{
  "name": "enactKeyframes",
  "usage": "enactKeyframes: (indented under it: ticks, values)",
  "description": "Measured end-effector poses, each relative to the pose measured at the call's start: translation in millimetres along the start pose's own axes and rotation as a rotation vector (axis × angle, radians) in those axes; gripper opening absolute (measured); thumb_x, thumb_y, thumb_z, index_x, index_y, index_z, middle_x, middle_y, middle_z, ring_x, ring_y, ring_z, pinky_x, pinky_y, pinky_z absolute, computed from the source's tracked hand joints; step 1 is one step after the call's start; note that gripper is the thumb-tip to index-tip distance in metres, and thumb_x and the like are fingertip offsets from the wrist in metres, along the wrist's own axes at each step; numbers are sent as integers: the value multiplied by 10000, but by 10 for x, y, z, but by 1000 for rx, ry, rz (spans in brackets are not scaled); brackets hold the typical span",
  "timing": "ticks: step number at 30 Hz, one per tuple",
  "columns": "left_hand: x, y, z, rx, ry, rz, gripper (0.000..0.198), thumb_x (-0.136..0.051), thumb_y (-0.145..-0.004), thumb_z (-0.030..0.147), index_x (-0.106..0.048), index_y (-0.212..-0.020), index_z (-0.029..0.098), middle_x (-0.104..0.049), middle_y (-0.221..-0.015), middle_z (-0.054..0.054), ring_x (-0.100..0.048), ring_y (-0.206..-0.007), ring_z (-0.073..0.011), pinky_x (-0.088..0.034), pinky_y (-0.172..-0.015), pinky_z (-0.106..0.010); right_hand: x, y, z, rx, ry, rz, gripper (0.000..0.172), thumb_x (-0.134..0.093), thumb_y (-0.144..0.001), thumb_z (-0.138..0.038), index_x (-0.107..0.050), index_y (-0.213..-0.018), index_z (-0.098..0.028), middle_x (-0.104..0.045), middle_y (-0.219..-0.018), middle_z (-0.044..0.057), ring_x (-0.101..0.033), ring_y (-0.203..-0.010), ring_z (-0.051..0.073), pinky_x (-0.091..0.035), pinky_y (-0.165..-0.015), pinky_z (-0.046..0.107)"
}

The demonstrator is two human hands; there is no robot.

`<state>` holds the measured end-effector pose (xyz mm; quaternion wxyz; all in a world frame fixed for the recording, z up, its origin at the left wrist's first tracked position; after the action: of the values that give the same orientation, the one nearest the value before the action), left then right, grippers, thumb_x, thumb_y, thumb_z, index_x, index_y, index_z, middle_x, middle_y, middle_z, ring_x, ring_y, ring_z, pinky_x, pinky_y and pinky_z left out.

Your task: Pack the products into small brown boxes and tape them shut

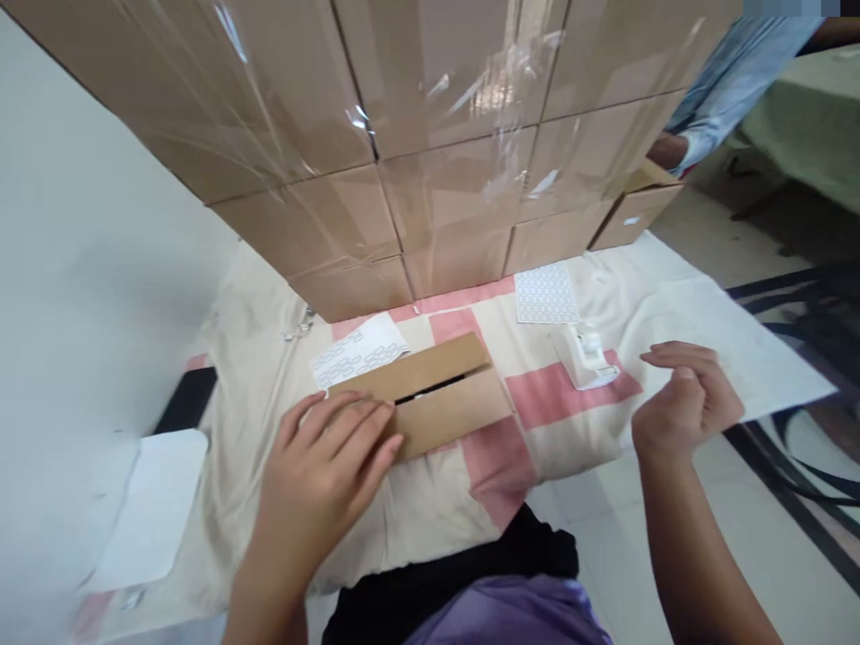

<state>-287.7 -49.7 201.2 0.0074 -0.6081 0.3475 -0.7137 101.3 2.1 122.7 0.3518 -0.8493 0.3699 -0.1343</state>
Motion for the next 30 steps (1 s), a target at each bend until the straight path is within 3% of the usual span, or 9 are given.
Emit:
enactKeyframes:
  ticks: [3,7,10,12,15,18,21,24,30]
  values:
    - [17,-178,189,-91,4,40,304,-656,-939,270,-668,-1240,312,-773,-1114,10,-701,-1050,-287,-468,-981,-507,151,-6,600,-360,174,-184,232,-516,-875,-265,-739,-811,-246,-691,-912,49,-643,-953,247,-480,-906,431]
    - [-210,-323,1131,-304,251,125,168,-652,-934,260,-694,-1087,314,-773,-1128,64,-676,-1079,-206,-564,-895,-433,-10,156,944,-557,165,-389,274,-500,-899,-331,-728,-793,-222,-691,-930,28,-628,-895,189,-481,-833,334]
    - [-851,-482,1904,-387,535,-51,234,-491,-1019,372,-675,-1154,321,-713,-1284,57,-642,-1178,-168,-584,-909,-356,-63,194,968,-624,152,-408,263,-533,-892,-353,-726,-772,-221,-693,-915,22,-611,-891,174,-468,-837,305]
    - [-1366,-732,2098,-250,599,-110,373,-502,-1000,374,-594,-1351,287,-608,-1464,-6,-591,-1292,-219,-546,-1025,-388,-69,214,1004,-724,122,-433,255,-571,-876,-381,-734,-771,-215,-709,-904,29,-627,-884,182,-477,-804,304]
    - [-2173,-1158,1987,43,600,-239,699,-623,-919,314,-376,-1559,183,-294,-1699,-122,-306,-1547,-340,-365,-1220,-524,-66,244,1115,-898,65,-474,273,-629,-838,-438,-745,-762,-203,-730,-901,44,-657,-896,200,-488,-735,294]
    - [-2629,-1433,1883,49,693,-278,918,-720,-856,431,-278,-1599,122,-105,-1743,-176,-193,-1585,-367,-288,-1252,-529,-66,226,1220,-988,58,-487,244,-677,-781,-427,-740,-724,-198,-737,-925,47,-660,-928,194,-490,-703,265]
    - [-2718,-1485,1791,43,774,-210,1027,-755,-826,465,-188,-1636,188,-31,-1751,-171,-229,-1565,-345,-308,-1218,-498,-105,197,1253,-1025,75,-510,225,-699,-738,-418,-711,-683,-201,-720,-874,41,-640,-833,176,-478,-626,258]
    - [-2669,-1437,1754,90,781,-202,977,-747,-840,449,-220,-1639,251,-29,-1751,-170,-290,-1524,-360,-337,-1151,-531,-161,189,1197,-1054,83,-525,185,-759,-673,-374,-693,-661,-201,-687,-777,23,-599,-728,157,-451,-567,257]
    - [-2571,-1417,1710,140,773,-202,933,-711,-860,488,-268,-1638,224,-68,-1741,-200,-366,-1462,-368,-346,-1100,-536,-139,227,912,-1044,113,-520,282,-882,-623,-401,-714,-726,-200,-665,-727,4,-595,-708,146,-486,-647,274]
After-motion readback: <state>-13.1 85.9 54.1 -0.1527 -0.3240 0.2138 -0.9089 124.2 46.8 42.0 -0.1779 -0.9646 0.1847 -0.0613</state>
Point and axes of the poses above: each hand's wrist, its own y-axis away from the middle knuckle, its own x-axis out of the back of the hand, z = x × y, the point moved 9 cm from there along -y, towards the middle knuckle
